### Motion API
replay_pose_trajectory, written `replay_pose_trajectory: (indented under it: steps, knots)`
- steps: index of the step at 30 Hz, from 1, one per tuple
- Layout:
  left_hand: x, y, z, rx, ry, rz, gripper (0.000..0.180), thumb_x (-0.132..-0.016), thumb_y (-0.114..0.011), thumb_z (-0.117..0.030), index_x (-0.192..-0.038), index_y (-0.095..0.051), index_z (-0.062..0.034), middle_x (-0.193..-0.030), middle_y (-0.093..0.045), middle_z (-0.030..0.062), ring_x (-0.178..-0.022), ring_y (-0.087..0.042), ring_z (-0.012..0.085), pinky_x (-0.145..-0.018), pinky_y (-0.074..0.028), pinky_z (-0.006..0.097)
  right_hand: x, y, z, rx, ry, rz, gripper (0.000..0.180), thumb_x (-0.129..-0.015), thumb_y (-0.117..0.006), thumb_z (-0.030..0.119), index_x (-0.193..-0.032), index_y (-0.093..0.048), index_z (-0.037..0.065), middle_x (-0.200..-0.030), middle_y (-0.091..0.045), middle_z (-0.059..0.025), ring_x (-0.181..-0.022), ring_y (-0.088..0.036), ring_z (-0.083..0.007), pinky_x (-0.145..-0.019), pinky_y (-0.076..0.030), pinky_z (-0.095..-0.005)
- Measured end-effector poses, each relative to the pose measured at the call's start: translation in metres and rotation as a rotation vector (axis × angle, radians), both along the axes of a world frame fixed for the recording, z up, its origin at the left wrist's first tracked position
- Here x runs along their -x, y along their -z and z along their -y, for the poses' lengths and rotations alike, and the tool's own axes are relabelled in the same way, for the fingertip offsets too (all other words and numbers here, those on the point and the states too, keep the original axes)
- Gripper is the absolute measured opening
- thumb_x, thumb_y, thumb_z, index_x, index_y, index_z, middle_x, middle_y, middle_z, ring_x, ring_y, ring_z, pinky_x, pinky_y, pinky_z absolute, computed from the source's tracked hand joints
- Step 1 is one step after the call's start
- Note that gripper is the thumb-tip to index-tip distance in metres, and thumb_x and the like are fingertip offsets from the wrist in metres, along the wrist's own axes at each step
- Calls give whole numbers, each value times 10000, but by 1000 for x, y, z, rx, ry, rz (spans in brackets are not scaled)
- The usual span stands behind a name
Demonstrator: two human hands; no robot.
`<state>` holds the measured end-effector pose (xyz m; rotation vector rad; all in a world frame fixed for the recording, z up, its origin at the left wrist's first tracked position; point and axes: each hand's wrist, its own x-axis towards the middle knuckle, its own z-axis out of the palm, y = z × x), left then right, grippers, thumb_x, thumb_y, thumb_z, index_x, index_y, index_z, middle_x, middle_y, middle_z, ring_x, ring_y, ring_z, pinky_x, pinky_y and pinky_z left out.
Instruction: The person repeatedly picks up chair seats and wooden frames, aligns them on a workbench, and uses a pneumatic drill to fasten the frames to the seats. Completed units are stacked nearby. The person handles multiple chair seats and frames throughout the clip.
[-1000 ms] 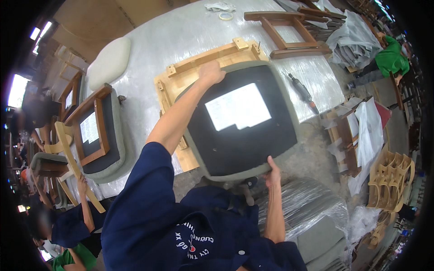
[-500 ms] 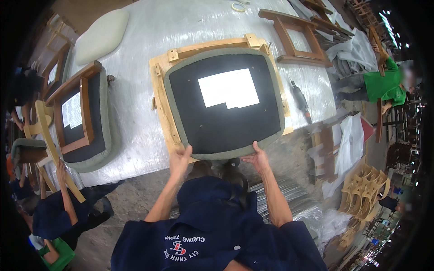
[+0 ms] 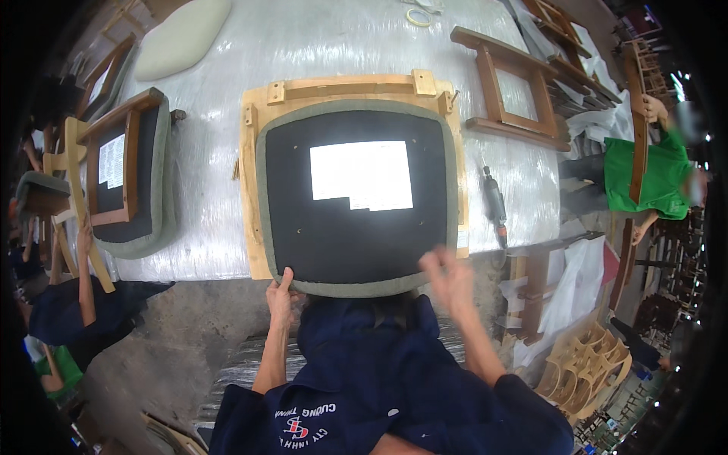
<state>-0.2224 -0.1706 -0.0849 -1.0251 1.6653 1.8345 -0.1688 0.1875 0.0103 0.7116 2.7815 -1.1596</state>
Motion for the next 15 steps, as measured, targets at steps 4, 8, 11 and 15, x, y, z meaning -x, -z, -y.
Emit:
replay_pose_trajectory:
  steps: [4, 8, 11, 15]
  knots:
    - [-2, 6, -10, 37, -2, -30, 626, -910, -721, -499, -1233, -579, 18, -1037, -698, 116, -817, -698, 208, -692, -571, 324, 132, 52, -72, -413, -254, -154, 827, -959, -598, 485, -1531, -300, -33, -1611, -264, -240, -1494, -259, -386, -1211, -191, -546]
    - [-7, 23, -15, 90, -46, 9, 694, -901, -721, -521, -1259, -555, 50, -1112, -676, 156, -889, -696, 254, -727, -583, 347, 171, 121, -85, -505, -395, -128, 881, -961, -531, 582, -1555, -264, -11, -1625, -224, -239, -1525, -178, -369, -1239, -134, -530]
    - [-6, 27, -24, 197, -79, 91, 712, -900, -723, -522, -1261, -550, 68, -1162, -651, 192, -962, -675, 291, -769, -577, 388, 165, 126, -94, -491, -402, -245, 898, -950, -538, 598, -1553, -270, -12, -1633, -213, -232, -1533, -175, -342, -1236, -146, -533]
    - [7, -6, -55, 778, 70, -99, 646, -898, -762, -411, -1275, -556, 70, -1201, -632, 217, -1120, -608, 301, -960, -503, 427, 132, 53, -148, 907, 121, -519, 965, -926, -567, 621, -1572, -203, 3, -1637, -197, -238, -1537, -166, -340, -1245, -137, -541]
